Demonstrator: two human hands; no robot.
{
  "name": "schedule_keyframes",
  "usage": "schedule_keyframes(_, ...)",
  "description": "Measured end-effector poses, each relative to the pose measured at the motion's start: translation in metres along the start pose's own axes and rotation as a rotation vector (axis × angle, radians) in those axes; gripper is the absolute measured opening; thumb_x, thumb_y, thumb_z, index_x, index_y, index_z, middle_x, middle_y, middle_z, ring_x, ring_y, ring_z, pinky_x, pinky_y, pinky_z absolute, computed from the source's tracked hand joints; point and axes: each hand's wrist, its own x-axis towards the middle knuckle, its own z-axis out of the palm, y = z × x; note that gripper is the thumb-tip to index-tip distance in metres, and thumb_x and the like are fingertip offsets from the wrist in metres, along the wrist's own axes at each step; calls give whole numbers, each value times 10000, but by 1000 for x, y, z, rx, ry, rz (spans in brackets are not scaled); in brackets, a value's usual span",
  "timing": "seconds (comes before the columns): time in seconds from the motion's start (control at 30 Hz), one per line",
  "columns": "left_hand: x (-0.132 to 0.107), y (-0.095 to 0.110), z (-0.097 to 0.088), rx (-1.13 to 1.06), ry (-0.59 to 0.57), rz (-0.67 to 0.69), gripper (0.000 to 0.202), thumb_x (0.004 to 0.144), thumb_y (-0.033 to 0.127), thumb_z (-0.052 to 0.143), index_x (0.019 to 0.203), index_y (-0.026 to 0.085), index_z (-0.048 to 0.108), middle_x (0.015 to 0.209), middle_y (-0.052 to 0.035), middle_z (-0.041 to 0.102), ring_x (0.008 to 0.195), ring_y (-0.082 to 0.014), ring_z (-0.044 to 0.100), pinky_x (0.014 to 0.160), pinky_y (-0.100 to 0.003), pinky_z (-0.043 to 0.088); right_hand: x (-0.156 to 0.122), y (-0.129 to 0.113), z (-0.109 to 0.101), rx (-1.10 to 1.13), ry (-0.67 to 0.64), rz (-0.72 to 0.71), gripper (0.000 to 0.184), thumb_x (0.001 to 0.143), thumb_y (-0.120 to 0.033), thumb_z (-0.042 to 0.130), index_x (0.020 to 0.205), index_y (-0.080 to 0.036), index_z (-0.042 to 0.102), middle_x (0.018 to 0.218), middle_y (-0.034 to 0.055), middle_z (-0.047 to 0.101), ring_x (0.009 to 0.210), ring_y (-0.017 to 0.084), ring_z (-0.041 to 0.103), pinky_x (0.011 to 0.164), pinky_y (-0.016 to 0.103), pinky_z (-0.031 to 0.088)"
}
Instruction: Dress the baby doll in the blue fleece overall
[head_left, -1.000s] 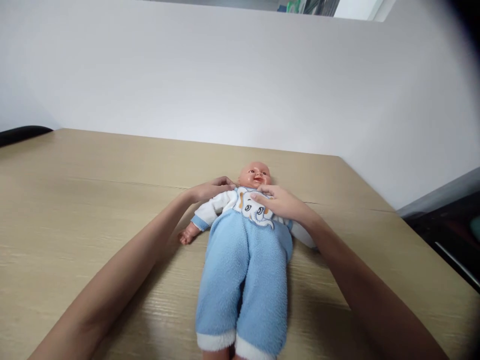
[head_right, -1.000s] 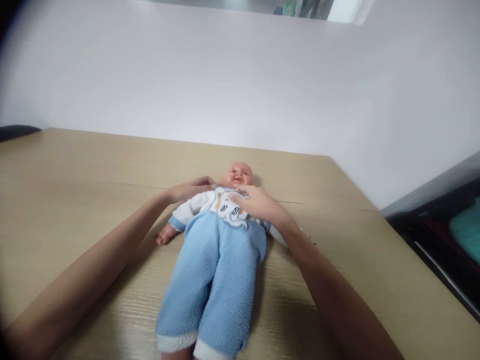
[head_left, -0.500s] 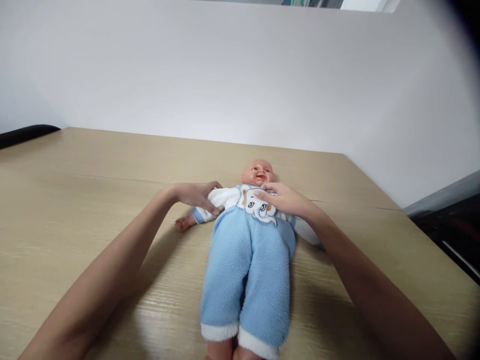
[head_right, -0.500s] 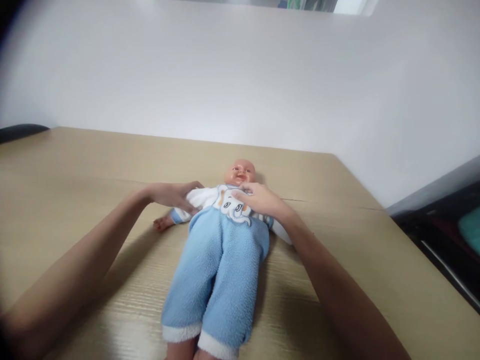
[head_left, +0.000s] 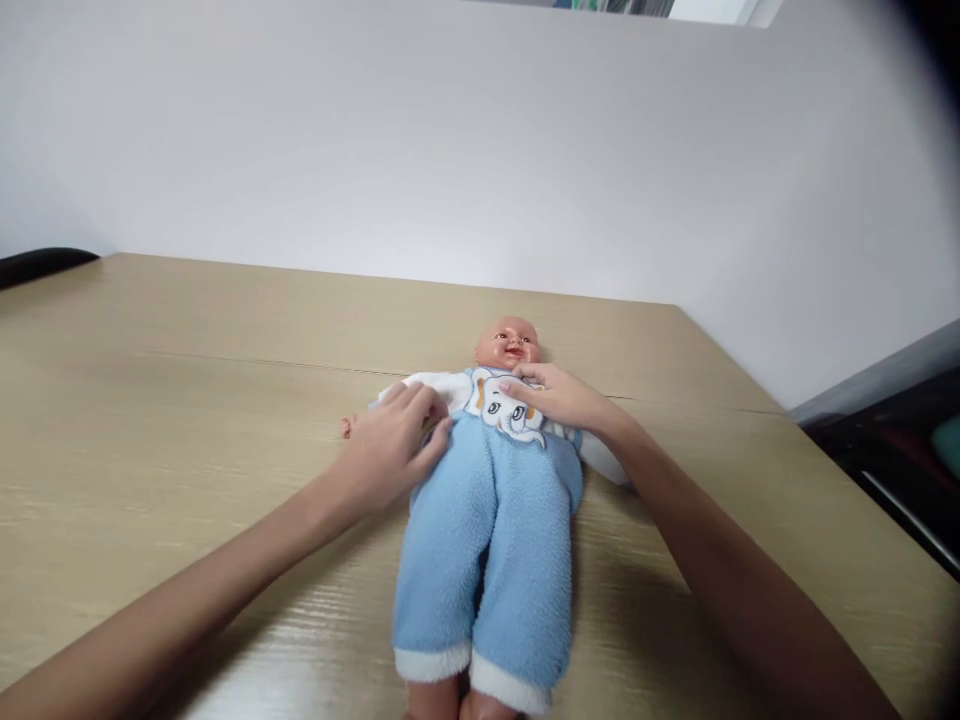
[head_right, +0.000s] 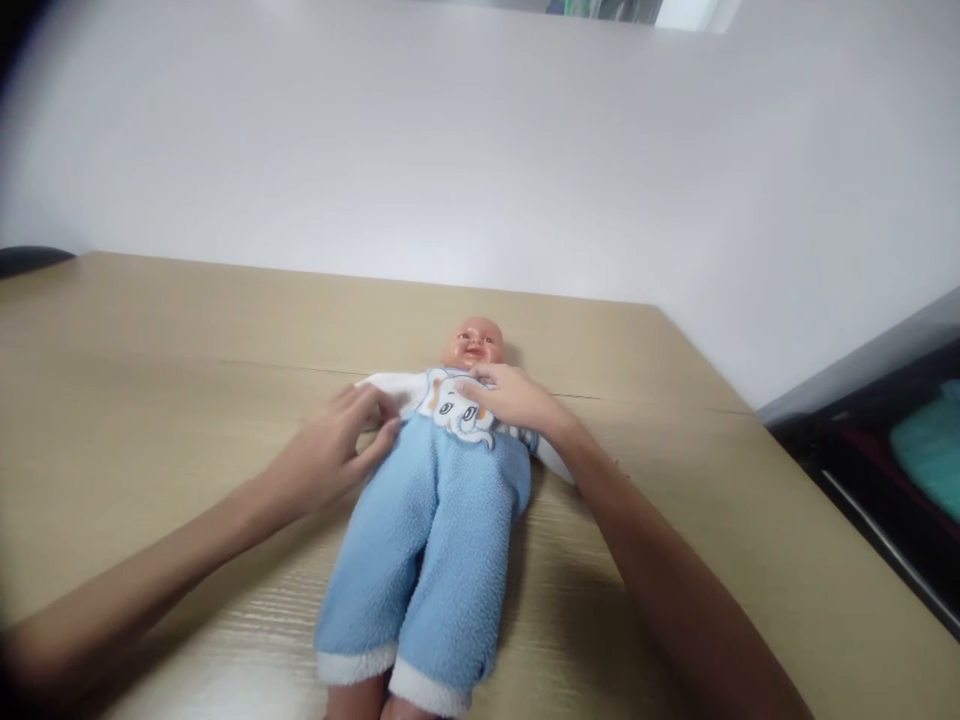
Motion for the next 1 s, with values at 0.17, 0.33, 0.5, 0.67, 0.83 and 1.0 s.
schedule_keyframes(0.17, -26, -9, 31, -539, -128, -121, 382, 1126, 546, 422, 1234, 205, 554, 1195, -91, 643, 1096, -277, 597, 1019, -468, 456, 2, 6, 3, 64, -12, -16, 423, 1043, -570, 640, 1242, -228, 791, 1250, 83, 826, 1122, 317, 767, 917, 393, 596)
schedule_keyframes(0.33, -24, -22, 39, -898, -248, -220, 407, 1084, 622, 496, 1105, 224, 579, 1119, -50, 592, 1110, -263, 536, 1058, -422, 411, 5, 10, 6, 213, -42, 11, 450, 1025, -602, 670, 1252, -234, 795, 1235, 71, 837, 1132, 313, 775, 912, 381, 615)
schedule_keyframes(0.5, -22, -28, 48, -1179, -209, -316, 376, 1039, 596, 633, 1043, 223, 591, 1019, -15, 545, 1000, -210, 495, 943, -342, 416, 6, 12, 8, 277, -40, 40, 476, 993, -637, 709, 1241, -241, 797, 1200, 70, 838, 1097, 289, 771, 874, 353, 618)
schedule_keyframes(0.67, -15, -35, 58, -1284, -177, -369, 432, 987, 634, 705, 1063, 231, 569, 913, 20, 496, 836, -171, 445, 772, -298, 378, 8, 14, 8, 317, -2, 47, 459, 940, -644, 767, 1128, -224, 783, 1123, 72, 819, 1021, 260, 751, 842, 349, 599)
schedule_keyframes(0.83, -11, -36, 47, -886, -229, -227, 440, 1064, 659, 537, 1018, 223, 574, 898, 14, 505, 855, -193, 472, 801, -328, 388, 10, 20, 7, 347, -39, 20, 454, 952, -657, 749, 1087, -223, 763, 1082, 59, 805, 961, 227, 734, 788, 314, 564)
schedule_keyframes(1.0, -14, -38, 43, -603, -203, -74, 442, 1127, 587, 394, 939, 217, 544, 938, -13, 554, 938, -230, 519, 933, -387, 411, 12, 27, 9, 369, -61, 1, 475, 968, -650, 736, 1186, -229, 775, 1180, 70, 811, 1048, 237, 745, 857, 320, 578)
